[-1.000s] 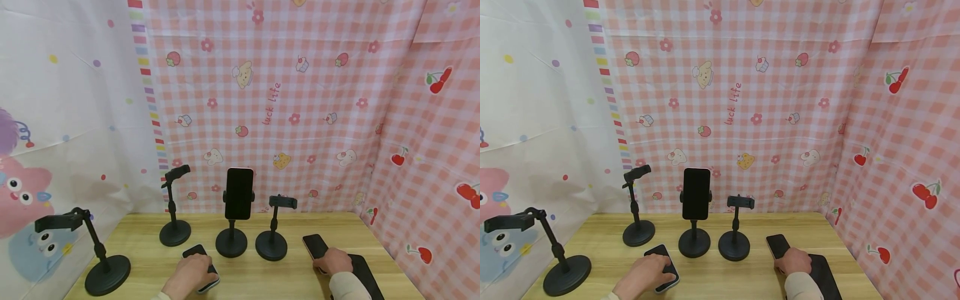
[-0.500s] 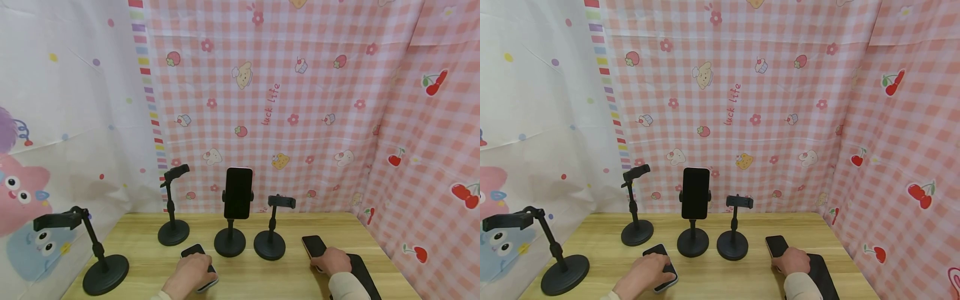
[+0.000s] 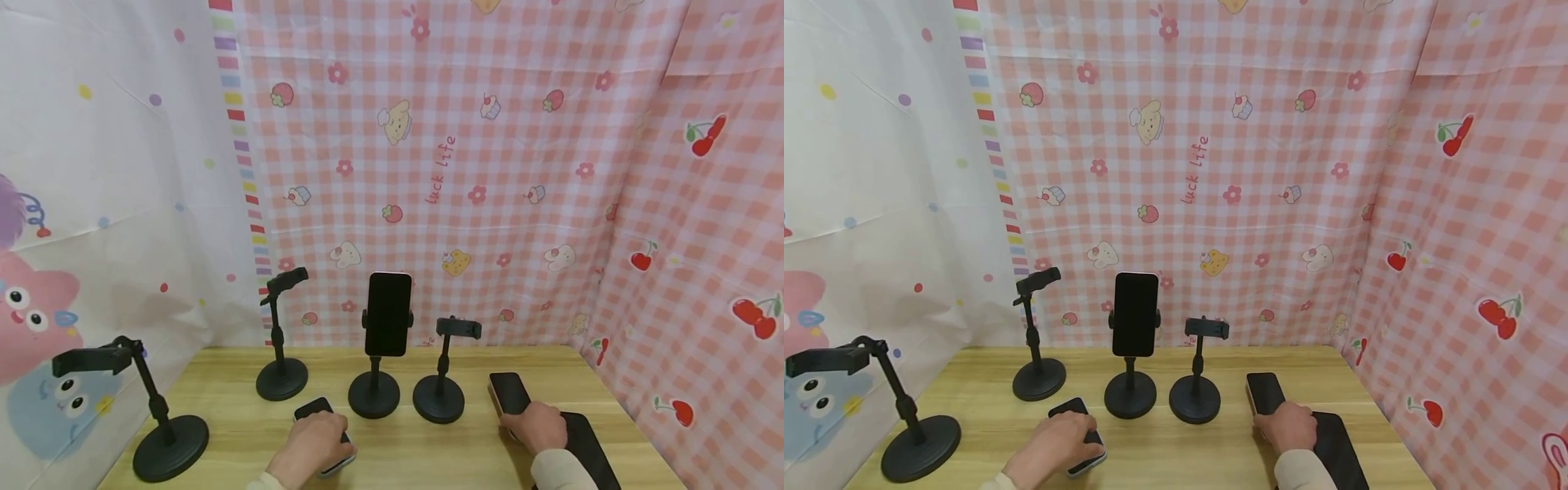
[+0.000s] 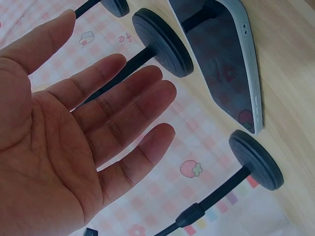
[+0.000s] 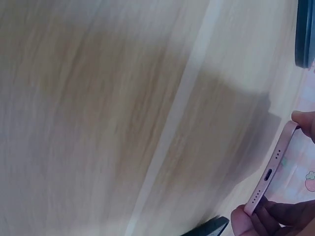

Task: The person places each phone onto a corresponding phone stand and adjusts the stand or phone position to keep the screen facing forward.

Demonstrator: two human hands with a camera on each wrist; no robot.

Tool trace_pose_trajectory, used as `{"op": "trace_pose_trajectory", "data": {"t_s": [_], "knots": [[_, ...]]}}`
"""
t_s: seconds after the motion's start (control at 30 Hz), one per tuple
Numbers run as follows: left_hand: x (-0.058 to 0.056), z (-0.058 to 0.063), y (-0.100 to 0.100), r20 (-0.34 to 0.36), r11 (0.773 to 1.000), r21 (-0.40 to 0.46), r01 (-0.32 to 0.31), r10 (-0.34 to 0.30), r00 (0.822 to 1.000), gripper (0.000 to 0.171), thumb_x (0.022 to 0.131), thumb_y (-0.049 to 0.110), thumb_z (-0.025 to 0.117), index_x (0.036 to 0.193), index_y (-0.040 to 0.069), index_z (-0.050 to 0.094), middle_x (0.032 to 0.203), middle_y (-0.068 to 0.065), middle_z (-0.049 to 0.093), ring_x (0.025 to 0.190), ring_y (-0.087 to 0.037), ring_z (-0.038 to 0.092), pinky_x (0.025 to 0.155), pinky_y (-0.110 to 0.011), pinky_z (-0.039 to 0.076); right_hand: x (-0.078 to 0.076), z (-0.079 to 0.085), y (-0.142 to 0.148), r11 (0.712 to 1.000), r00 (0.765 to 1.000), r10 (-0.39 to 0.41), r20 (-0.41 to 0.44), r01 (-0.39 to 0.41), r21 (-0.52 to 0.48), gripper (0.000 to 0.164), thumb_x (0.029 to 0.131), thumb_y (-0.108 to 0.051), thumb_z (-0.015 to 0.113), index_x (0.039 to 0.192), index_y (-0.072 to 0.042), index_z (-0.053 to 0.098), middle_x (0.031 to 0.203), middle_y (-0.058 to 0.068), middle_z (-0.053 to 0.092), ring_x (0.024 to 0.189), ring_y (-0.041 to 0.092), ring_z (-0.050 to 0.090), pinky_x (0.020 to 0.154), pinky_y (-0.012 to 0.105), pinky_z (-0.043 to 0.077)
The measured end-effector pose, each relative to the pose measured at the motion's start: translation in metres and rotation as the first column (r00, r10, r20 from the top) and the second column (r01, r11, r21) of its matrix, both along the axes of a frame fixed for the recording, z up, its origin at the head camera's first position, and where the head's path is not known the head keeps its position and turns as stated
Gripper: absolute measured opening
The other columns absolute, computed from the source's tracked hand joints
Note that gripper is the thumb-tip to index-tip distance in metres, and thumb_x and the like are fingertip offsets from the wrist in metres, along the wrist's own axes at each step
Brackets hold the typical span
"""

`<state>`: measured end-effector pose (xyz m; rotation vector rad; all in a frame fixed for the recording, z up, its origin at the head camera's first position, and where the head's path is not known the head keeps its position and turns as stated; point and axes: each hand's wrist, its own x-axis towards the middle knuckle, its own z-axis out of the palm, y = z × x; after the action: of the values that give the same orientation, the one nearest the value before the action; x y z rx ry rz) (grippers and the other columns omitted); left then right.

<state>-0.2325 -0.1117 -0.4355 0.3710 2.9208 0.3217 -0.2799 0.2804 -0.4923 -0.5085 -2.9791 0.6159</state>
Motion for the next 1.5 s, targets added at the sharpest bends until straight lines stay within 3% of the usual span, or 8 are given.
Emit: {"op": "trace_pose_trajectory", "data": {"t_s": [0.37, 0.63, 0.97, 1.27, 1.5], "knots": [[-0.001, -0.001, 0.001, 0.004, 1.000, -0.006, 0.001, -0.001, 1.000, 0.038, 0.087, 0.038, 0.075, 0.107, 0.006, 0.070, 0.096, -0.006, 0.065, 0.084, -0.023, 0.059, 0.076, -0.047, 0.050, 0.005, -0.003, -0.013, 0.995, 0.995, -0.054, -0.087, 0.046, -0.087, 0.066, 0.076, -0.049, 0.074, 0.091, 0.015, 0.066, 0.085, 0.030, 0.055, 0.081, 0.044, 0.059, 0.074, 0.057, 0.049], [-0.001, -0.001, 0.003, 0.018, 0.999, -0.038, -0.016, 0.017, 1.000, 0.040, 0.087, 0.041, 0.075, 0.099, 0.004, 0.069, 0.093, -0.008, 0.063, 0.081, -0.023, 0.059, 0.074, -0.047, 0.051, 0.009, -0.003, -0.024, 0.992, 0.991, -0.088, -0.099, 0.077, -0.104, 0.079, 0.075, -0.056, 0.075, 0.096, 0.019, 0.062, 0.085, 0.031, 0.054, 0.077, 0.043, 0.059, 0.068, 0.054, 0.051], [0.000, -0.003, 0.003, -0.015, 1.000, -0.009, 0.011, -0.011, 1.000, 0.037, 0.086, 0.039, 0.075, 0.099, 0.004, 0.070, 0.092, -0.007, 0.064, 0.078, -0.021, 0.056, 0.069, -0.045, 0.048, 0.023, -0.006, -0.037, 0.992, 0.964, -0.108, -0.243, 0.089, -0.087, 0.068, 0.072, -0.051, 0.081, 0.080, 0.013, 0.059, 0.072, 0.022, 0.056, 0.067, 0.035, 0.059, 0.062, 0.049, 0.050], [0.000, -0.006, 0.003, 0.004, 1.000, 0.017, 0.017, -0.017, 1.000, 0.040, 0.087, 0.038, 0.075, 0.108, 0.004, 0.070, 0.099, -0.008, 0.065, 0.090, -0.026, 0.061, 0.078, -0.048, 0.050, 0.037, -0.004, -0.042, 0.976, 0.949, -0.169, -0.266, 0.123, -0.181, 0.069, 0.073, -0.048, 0.082, 0.087, 0.015, 0.056, 0.081, 0.026, 0.053, 0.071, 0.038, 0.056, 0.066, 0.052, 0.048], [0.001, -0.008, 0.004, -0.005, 0.999, 0.037, 0.025, -0.025, 1.000, 0.041, 0.087, 0.037, 0.075, 0.108, 0.003, 0.070, 0.100, -0.010, 0.066, 0.094, -0.031, 0.062, 0.082, -0.052, 0.050, 0.046, -0.004, -0.044, 0.974, 0.939, -0.171, -0.299, 0.117, -0.192, 0.067, 0.073, -0.048, 0.082, 0.084, 0.014, 0.059, 0.075, 0.023, 0.058, 0.068, 0.035, 0.059, 0.066, 0.052, 0.049]]}}
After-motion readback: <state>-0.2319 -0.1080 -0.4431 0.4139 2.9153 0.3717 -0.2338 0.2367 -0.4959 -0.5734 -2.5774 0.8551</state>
